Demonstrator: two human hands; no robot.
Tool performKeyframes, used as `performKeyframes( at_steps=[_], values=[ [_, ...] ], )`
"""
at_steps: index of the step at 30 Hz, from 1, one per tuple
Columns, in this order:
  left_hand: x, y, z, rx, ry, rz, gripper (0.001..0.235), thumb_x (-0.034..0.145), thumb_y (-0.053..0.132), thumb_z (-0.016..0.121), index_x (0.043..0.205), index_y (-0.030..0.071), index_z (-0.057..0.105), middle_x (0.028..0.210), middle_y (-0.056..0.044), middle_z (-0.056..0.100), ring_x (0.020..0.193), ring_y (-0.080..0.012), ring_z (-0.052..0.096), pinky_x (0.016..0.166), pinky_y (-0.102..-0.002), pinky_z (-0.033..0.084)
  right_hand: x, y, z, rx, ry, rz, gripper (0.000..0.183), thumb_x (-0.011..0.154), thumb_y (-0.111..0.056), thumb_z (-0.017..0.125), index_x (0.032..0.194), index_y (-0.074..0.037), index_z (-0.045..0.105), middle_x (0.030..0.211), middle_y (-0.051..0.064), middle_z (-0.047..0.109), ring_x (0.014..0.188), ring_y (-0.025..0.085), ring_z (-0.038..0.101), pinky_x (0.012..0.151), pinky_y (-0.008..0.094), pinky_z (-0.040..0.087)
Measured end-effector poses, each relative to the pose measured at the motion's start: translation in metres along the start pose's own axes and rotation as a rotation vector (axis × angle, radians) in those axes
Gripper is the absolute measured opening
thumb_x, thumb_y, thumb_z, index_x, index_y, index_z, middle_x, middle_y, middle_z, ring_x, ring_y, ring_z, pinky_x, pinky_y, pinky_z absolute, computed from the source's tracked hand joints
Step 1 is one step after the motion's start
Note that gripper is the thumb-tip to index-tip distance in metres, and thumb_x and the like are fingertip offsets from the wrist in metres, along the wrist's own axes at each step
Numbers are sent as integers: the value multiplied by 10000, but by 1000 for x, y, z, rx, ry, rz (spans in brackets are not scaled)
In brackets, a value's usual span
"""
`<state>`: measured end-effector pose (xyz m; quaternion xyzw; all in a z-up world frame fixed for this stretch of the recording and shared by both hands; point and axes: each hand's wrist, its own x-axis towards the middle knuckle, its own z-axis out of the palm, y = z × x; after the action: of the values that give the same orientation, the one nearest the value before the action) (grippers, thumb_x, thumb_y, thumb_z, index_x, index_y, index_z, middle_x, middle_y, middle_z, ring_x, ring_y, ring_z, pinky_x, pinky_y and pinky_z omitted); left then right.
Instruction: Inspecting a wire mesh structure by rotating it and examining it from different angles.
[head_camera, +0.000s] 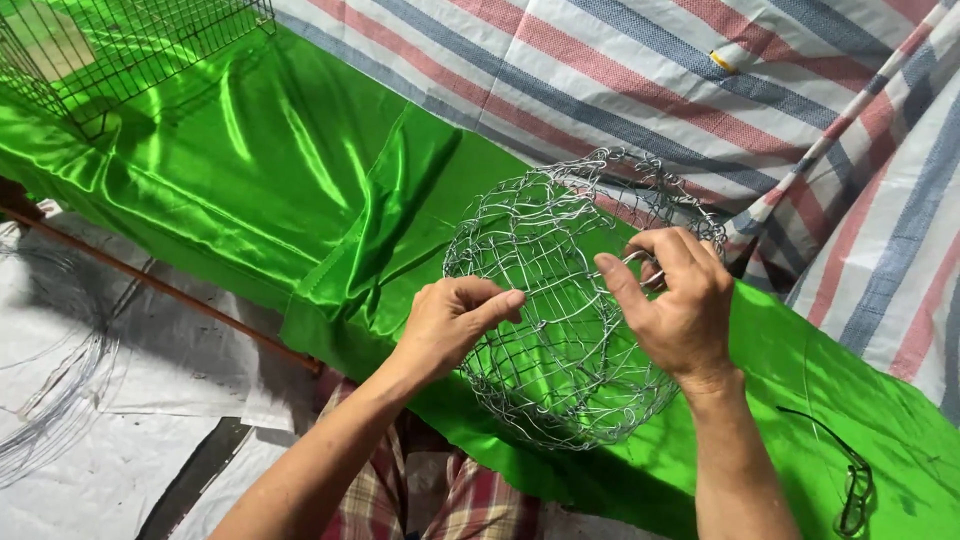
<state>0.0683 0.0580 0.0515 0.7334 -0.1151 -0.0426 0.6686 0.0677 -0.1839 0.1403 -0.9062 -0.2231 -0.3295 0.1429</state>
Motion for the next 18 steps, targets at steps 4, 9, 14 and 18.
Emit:
performKeyframes(
  at_steps=[4, 9, 14, 18],
  values=[
    [1, 17, 1, 161, 29, -3, 346, 938, 474, 679, 781, 197, 816, 583, -60, 691, 588, -233, 613, 699, -360, 502, -5, 10, 0, 47, -1, 24, 363, 1018, -399, 739, 941, -50, 670, 748, 110, 650, 636, 253, 640, 705, 403, 503],
    [5, -8, 6, -38, 177, 145, 162, 884, 352, 804, 886, 190, 813, 618, -20, 700, 593, -117, 597, 609, -283, 499, -11, 30, -10, 90, 85, 41, 247, 1001, -305, 764, 1020, -59, 744, 874, 116, 667, 792, 273, 664, 807, 409, 508],
    [12, -50, -18, -208, 272, -89, 647, 1024, 543, 512, 1479, 83, 515, 1425, -323, 434, 1421, -476, 381, 1198, -568, 299, -85, 97, 0, 421, 392, 803, 624, 1096, -704, 433, 1351, -144, 536, 1113, 51, 553, 925, 173, 561, 718, 274, 428],
    [21, -24, 0, -225, 80, -259, 915, 940, 697, 421, 1621, 109, 254, 1552, -450, 268, 1470, -590, 247, 1220, -671, 200, -139, 104, 32, 916, 101, 1207, 958, 910, -873, 337, 1526, -143, 410, 1328, 232, 558, 1196, 422, 559, 923, 548, 482]
  ],
)
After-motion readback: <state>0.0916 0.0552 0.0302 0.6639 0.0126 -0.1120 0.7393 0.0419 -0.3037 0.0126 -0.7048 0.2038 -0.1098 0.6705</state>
